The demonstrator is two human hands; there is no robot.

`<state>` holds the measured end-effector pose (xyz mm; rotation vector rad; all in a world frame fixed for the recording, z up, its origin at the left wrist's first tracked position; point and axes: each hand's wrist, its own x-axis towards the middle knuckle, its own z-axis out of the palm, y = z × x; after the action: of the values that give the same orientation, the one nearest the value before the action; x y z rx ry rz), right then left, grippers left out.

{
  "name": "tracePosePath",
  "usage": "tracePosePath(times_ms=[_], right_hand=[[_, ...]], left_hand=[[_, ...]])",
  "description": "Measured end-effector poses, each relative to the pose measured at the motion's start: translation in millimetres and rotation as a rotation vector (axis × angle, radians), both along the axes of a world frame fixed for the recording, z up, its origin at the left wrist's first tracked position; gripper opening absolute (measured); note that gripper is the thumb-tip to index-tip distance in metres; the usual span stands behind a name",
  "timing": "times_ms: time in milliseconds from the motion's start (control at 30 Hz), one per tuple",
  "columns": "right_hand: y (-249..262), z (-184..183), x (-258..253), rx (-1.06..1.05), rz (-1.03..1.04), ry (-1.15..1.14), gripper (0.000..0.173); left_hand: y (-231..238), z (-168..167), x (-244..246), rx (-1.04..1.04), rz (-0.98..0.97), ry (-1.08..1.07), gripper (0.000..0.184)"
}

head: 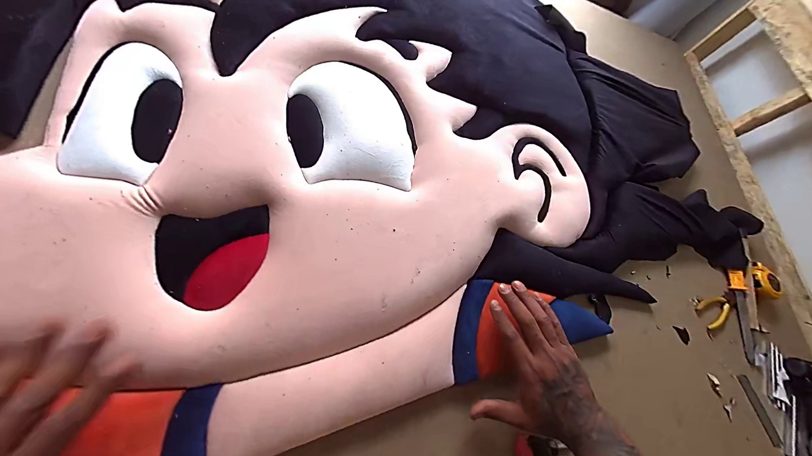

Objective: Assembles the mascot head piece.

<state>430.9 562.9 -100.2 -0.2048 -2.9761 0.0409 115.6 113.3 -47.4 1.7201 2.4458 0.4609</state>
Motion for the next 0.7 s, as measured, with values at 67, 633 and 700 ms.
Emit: tracePosePath(times_ms=[67,633,700], right_hand=[[9,-8,-6,0.001,0.039,0.009,0.130],[15,-28,-13,-0.200,0.059,0.075,0.098],[14,-29,-14,-0.211,0.049,0.071,0.096]], left_hand=[[71,-14,24,0.041,-0.044,0.022,0.108],[209,-73,86,-0.038,-0.067,0.043,0.121],[209,-74,86,-0.033,-0.067,0.037,0.117]])
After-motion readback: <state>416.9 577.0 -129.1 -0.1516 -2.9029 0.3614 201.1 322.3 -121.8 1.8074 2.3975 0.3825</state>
